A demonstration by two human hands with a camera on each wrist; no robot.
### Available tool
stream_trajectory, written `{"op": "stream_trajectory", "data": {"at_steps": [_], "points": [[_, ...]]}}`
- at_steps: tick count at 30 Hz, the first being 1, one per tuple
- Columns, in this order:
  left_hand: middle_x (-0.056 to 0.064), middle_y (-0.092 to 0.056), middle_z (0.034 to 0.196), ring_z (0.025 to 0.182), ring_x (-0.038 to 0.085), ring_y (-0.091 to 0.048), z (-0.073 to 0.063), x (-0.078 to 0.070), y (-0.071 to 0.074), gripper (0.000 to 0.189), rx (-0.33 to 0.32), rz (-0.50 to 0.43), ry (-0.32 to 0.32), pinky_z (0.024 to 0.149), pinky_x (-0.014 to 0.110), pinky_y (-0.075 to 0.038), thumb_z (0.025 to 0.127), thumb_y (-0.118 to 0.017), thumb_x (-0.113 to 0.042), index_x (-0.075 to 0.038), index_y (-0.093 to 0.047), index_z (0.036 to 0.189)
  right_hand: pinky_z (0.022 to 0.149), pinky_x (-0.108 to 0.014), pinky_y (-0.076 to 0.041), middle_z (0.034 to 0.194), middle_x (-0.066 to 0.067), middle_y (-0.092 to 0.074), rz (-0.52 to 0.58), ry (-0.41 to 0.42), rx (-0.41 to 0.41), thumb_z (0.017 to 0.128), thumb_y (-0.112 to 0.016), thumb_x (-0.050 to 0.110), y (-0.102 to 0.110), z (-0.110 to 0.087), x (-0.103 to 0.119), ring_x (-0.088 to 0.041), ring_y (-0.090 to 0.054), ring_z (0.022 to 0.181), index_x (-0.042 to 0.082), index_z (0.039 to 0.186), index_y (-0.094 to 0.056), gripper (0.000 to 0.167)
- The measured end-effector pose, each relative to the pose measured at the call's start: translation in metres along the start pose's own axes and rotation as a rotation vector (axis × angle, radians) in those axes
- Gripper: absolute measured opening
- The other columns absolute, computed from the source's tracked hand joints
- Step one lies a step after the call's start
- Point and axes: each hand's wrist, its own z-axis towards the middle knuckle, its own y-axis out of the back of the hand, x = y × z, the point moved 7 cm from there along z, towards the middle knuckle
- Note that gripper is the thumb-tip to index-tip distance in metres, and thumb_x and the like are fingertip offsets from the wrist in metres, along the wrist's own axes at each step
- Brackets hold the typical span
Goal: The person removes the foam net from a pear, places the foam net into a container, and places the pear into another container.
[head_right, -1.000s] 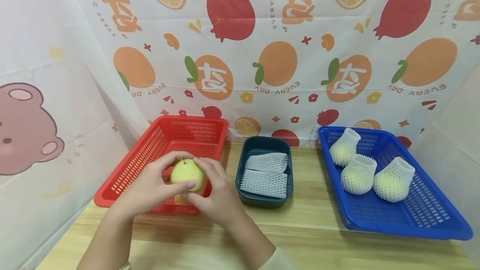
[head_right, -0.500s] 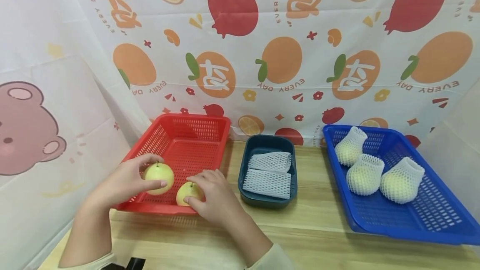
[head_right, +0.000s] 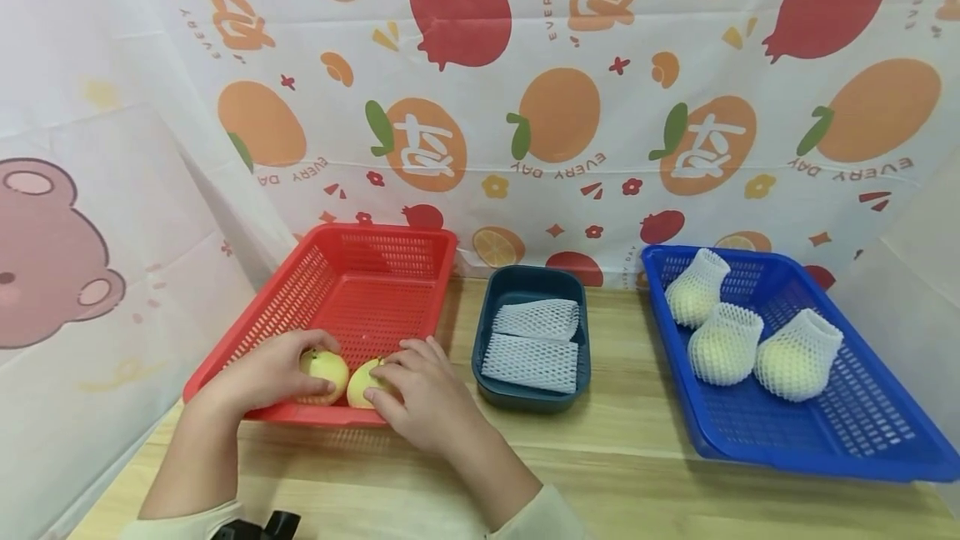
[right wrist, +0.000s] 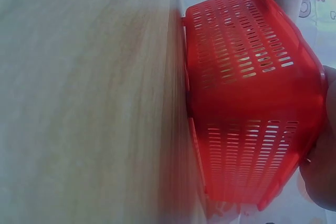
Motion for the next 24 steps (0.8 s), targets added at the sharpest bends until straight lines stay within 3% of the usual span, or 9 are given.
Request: {"op": "stream_trajectory", "data": {"at_steps": [9,16,24], "points": [[0.004,-0.069,0.107,0.096,0.021,-0.059,-0.004,-0.003,0.000,0.043,0.021,-0.006,0.016,0.083,0.046,-0.054,0.077,-0.082,-0.025,-0.010,-0.068,0.114,0.120,-0.049,-0.021,0.124,0.010,-0.064,0.019,-0.006,-0.002,0.100,-0.049,0.046,-0.001,0.000,-0.003,-0.016,-0.041,0.138,0.025,0.121,-0.069,0.036],[0.000,-0.068,0.091,0.085,0.019,-0.058,-0.006,-0.008,-0.002,0.029,0.060,0.012,0.040,0.074,0.038,-0.051,0.078,-0.081,-0.025,-0.013,-0.071,0.102,0.121,-0.050,-0.020,0.125,0.010,-0.064,0.034,-0.007,-0.009,0.100,-0.049,0.045,-0.001,-0.002,-0.004,-0.016,-0.040,0.139,0.024,0.120,-0.069,0.036],[0.000,-0.067,0.088,0.083,0.019,-0.057,-0.007,-0.011,-0.003,0.027,0.062,0.007,0.060,0.071,0.037,-0.050,0.078,-0.081,-0.024,-0.014,-0.072,0.101,0.121,-0.049,-0.019,0.126,0.010,-0.063,0.049,-0.028,0.002,0.099,-0.050,0.045,-0.001,-0.002,-0.005,-0.015,-0.039,0.140,0.024,0.121,-0.069,0.035]]}}
